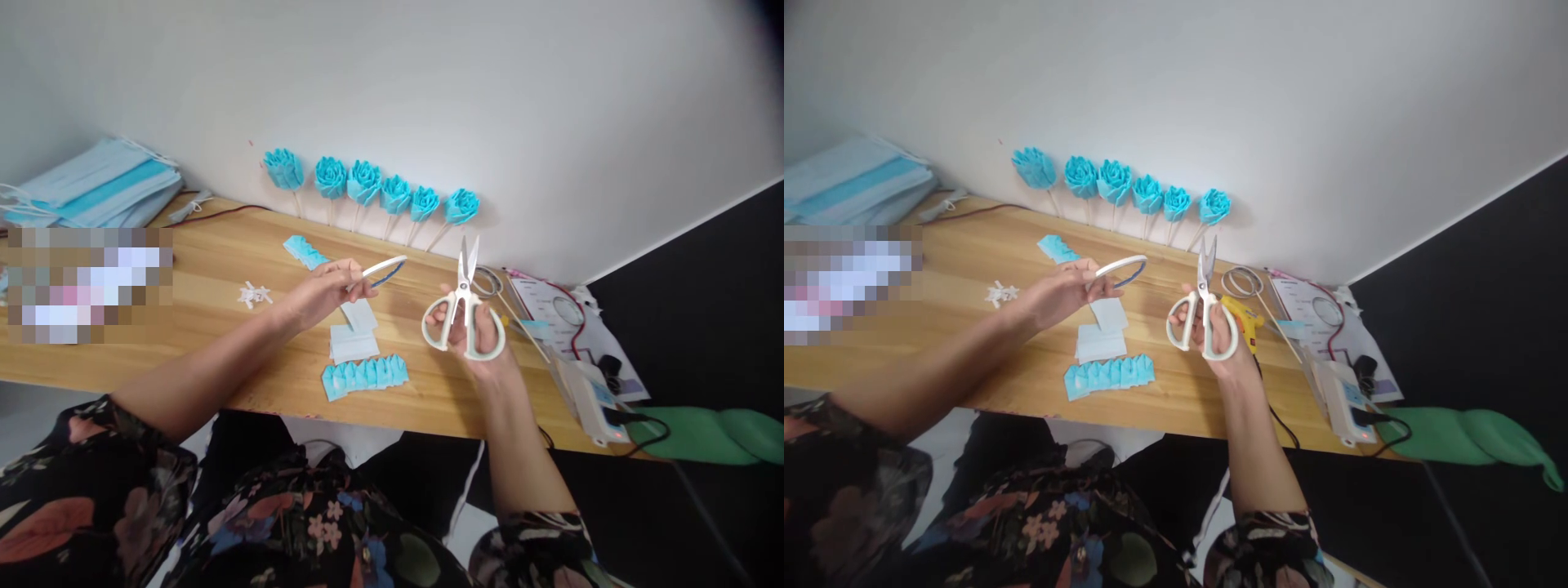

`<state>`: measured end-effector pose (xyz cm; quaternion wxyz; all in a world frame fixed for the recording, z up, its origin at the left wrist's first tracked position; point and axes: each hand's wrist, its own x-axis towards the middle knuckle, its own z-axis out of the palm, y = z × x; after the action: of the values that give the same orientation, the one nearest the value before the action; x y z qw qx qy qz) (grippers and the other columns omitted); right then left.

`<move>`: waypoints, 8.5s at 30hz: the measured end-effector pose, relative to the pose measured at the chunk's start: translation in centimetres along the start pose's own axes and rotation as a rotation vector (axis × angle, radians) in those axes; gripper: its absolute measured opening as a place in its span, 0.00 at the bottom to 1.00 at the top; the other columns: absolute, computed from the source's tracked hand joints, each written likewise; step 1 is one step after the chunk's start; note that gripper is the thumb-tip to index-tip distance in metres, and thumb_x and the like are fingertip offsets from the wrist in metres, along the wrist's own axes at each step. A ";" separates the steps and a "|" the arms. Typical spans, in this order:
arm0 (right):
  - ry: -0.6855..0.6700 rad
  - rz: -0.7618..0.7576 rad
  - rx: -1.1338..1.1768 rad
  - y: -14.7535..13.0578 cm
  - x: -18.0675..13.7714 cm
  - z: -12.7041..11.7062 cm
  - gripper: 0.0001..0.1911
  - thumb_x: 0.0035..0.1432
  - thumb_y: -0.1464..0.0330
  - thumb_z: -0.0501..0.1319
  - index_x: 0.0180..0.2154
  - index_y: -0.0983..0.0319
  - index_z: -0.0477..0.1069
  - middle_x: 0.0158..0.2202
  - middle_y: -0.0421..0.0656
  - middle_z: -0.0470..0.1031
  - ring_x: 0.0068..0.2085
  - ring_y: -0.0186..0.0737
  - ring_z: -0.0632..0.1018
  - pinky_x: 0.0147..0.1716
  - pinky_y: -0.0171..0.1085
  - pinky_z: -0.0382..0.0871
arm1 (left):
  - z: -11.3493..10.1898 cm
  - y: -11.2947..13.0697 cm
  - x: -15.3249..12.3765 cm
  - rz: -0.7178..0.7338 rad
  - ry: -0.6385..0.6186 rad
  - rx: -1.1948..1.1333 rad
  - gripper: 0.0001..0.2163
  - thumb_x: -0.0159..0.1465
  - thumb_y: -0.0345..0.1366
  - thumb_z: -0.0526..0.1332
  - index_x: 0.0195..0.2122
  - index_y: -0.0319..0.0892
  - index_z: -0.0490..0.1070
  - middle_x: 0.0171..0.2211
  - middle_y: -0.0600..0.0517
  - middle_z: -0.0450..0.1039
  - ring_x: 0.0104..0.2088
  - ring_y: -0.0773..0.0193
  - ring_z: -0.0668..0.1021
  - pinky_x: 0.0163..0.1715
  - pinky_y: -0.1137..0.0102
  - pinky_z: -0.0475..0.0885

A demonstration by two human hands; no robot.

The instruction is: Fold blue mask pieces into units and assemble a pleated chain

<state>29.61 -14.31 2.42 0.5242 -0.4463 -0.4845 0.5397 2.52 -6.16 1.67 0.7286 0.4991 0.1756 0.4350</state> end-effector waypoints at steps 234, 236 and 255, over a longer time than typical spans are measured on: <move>-0.781 0.166 0.005 1.3 4.3 2.5 0.33 0.56 0.43 0.67 0.51 0.60 0.70 0.30 0.38 0.71 0.25 0.33 0.71 0.22 0.35 0.62 | -0.2 -1.2 0.4 0.086 0.164 0.039 0.18 0.60 0.51 0.70 0.26 0.40 0.76 0.18 0.57 0.56 0.24 0.66 0.68 0.36 0.68 0.72; -0.767 0.188 -0.015 1.2 4.2 2.6 0.33 0.56 0.43 0.67 0.52 0.59 0.71 0.30 0.38 0.71 0.26 0.34 0.70 0.23 0.36 0.62 | -0.2 -1.2 0.4 0.096 0.158 0.035 0.18 0.60 0.51 0.71 0.27 0.40 0.77 0.18 0.57 0.57 0.24 0.66 0.69 0.36 0.68 0.72; -0.831 0.096 0.123 1.9 4.1 3.0 0.30 0.57 0.47 0.69 0.50 0.62 0.73 0.31 0.38 0.72 0.26 0.29 0.70 0.22 0.31 0.62 | 0.0 -1.3 -0.3 0.169 0.021 0.248 0.25 0.60 0.54 0.71 0.18 0.40 0.68 0.20 0.54 0.63 0.27 0.66 0.67 0.30 0.68 0.60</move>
<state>26.13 -10.31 1.04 0.2845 -0.1806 -0.6002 0.7254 2.95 -6.61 0.47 0.6201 0.5937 0.1928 0.4751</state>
